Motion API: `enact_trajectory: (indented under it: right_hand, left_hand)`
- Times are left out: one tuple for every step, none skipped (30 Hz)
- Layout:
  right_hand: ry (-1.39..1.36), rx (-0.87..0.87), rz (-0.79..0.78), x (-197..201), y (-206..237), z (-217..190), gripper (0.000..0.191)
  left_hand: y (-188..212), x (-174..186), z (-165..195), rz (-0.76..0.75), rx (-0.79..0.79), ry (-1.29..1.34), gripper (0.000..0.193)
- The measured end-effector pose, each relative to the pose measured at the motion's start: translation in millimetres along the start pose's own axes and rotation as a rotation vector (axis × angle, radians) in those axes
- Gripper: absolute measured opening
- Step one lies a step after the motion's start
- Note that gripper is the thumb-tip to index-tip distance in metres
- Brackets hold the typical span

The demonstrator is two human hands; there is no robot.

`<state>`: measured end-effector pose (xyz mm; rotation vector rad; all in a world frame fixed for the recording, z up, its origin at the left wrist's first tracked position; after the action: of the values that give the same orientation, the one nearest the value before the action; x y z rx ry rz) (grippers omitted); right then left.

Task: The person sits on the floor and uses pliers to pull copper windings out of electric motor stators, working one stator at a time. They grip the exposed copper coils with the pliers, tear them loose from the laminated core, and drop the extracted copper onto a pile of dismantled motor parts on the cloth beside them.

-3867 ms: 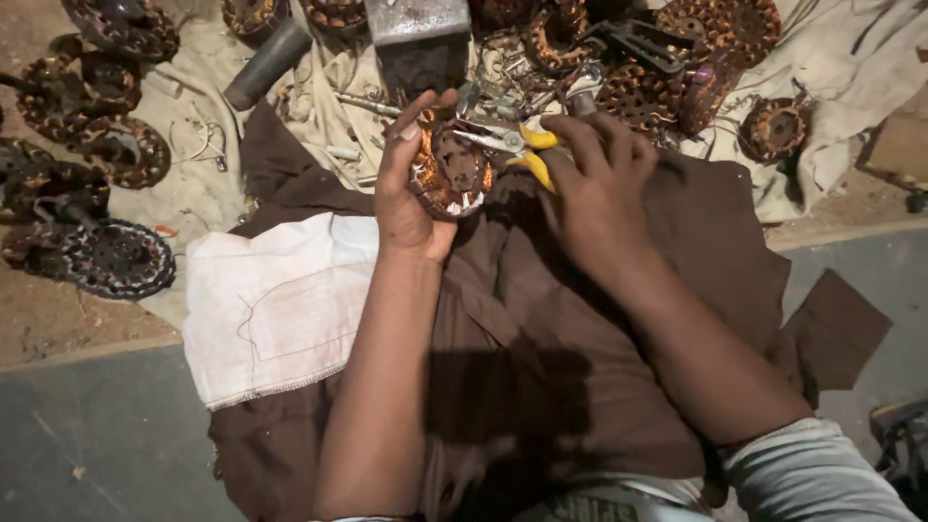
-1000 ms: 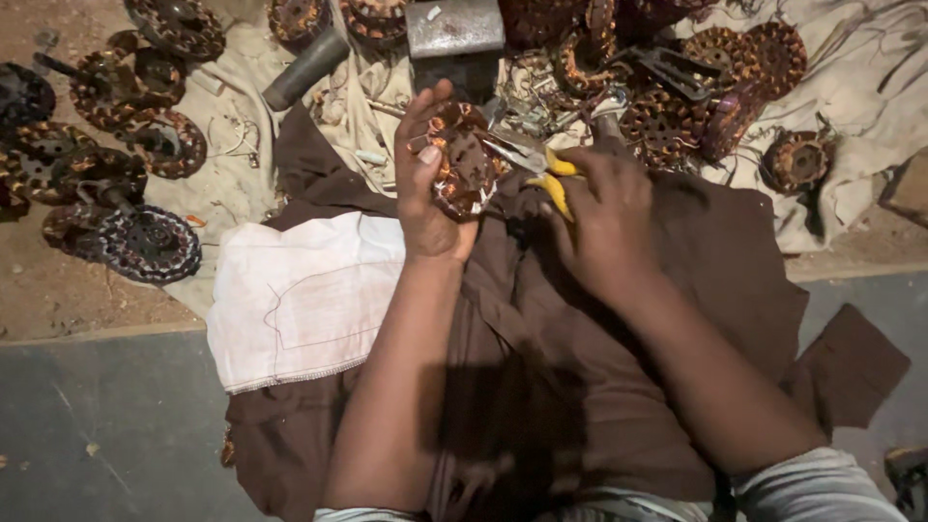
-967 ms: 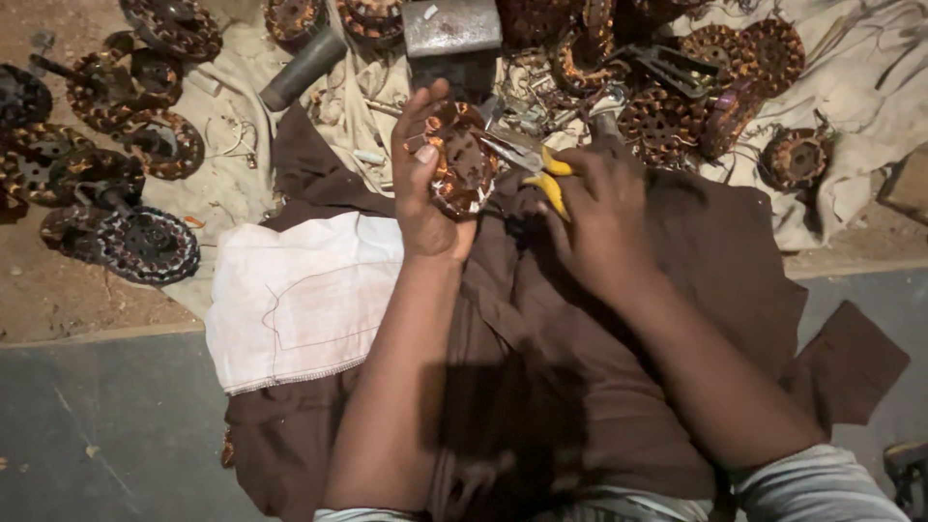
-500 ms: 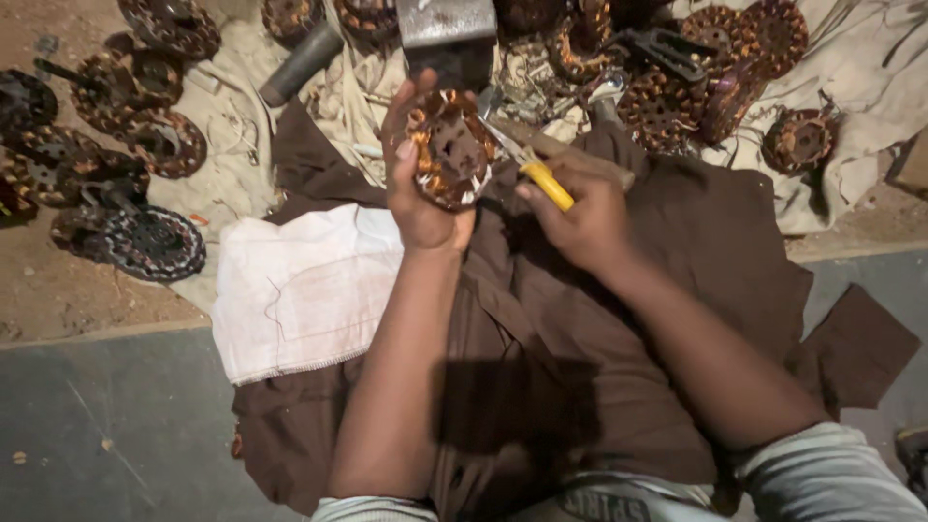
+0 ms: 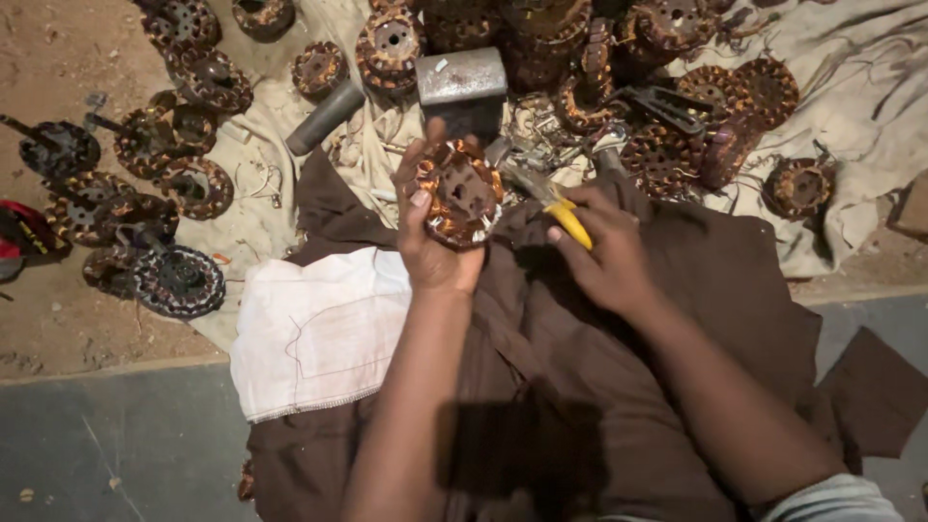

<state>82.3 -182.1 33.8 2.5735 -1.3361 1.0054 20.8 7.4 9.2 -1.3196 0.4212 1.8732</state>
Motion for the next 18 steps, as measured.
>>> enact_trajectory:
  right_hand:
    - [0.081, -0.008, -0.011, 0.1, -0.5, -2.2, 0.025]
    - [0.07, 0.013, -0.045, -1.1, -0.7, -5.0, 0.025]
    - [0.059, 0.034, -0.076, -1.4, -0.9, -7.3, 0.026]
    - [0.047, 0.056, -0.105, -2.5, -1.0, -9.7, 0.026]
    - [0.039, 0.049, -0.137, -3.3, -0.9, -11.3, 0.027]
    - [0.03, 0.043, -0.169, -4.4, -0.6, -13.1, 0.029]
    - [0.02, 0.035, -0.203, -6.1, 0.5, -15.2, 0.03]
    - [0.016, 0.048, -0.207, -7.2, 1.6, -18.1, 0.031]
    - [0.013, 0.06, -0.211, -9.3, 2.9, -21.4, 0.033]
    - [0.013, 0.073, -0.212, -10.8, 4.2, -24.4, 0.034]
    - [0.045, 0.078, -0.199, -11.0, 5.0, -26.8, 0.033]
    - [0.077, 0.084, -0.187, -11.1, 6.0, -29.0, 0.032]
    - [0.106, 0.091, -0.179, -10.4, 7.1, -31.0, 0.031]
    - [0.095, 0.085, -0.178, -9.8, 8.1, -32.6, 0.031]
    - [0.082, 0.079, -0.175, -9.5, 9.3, -34.1, 0.031]
    - [0.07, 0.072, -0.169, -9.0, 10.1, -35.3, 0.032]
    - [0.059, 0.072, -0.176, -9.5, 10.9, -36.6, 0.032]
    - [0.049, 0.071, -0.181, -10.3, 11.6, -37.8, 0.032]
  left_hand:
    - [-2.4, 1.3, 4.2, -0.011, -0.006, 0.04, 0.051]
    - [-4.0, 2.4, 8.5, -0.021, -0.008, 0.08, 0.049]
    - [-5.1, 2.9, 12.4, -0.031, -0.009, 0.119, 0.048]
    - [-5.9, 2.8, 16.2, -0.054, -0.003, 0.186, 0.047]
    - [-7.4, 2.2, 19.7, -0.079, 0.0, 0.253, 0.048]
    - [-8.5, 1.7, 23.2, -0.104, 0.002, 0.319, 0.05]
    - [-9.5, 1.0, 26.9, -0.14, 0.008, 0.289, 0.051]
    - [-10.1, 0.4, 30.3, -0.175, 0.013, 0.259, 0.053]
    - [-9.8, -0.5, 32.6, -0.21, 0.02, 0.231, 0.054]
    - [-9.7, -0.5, 33.8, -0.204, 0.013, 0.202, 0.052]
    - [-9.6, -0.7, 34.2, -0.2, 0.006, 0.175, 0.05]
    - [-9.5, -1.1, 33.9, -0.197, -0.009, 0.151, 0.048]
    - [-9.4, -1.5, 33.8, -0.194, -0.025, 0.127, 0.046]
    - [-9.8, -2.1, 32.6, -0.192, -0.051, 0.103, 0.045]
    - [-9.6, -2.0, 33.1, -0.182, -0.066, 0.086, 0.045]
    - [-9.8, -2.1, 32.9, -0.173, -0.08, 0.069, 0.046]
    - [-9.7, -1.9, 33.2, -0.159, -0.083, 0.066, 0.048]
    - [-9.8, -1.8, 33.3, -0.146, -0.085, 0.064, 0.051]
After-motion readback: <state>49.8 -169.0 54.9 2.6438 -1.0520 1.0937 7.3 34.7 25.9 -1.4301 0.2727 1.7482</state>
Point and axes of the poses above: each hand's wrist, its own y-axis away from the middle knuckle, its own x-axis out of the back of the hand, z = x × y, the point moved 3 cm from there along -y, towards the middle knuckle, and after that the axes turned 3 degrees about -x, right-handed, at the moved point
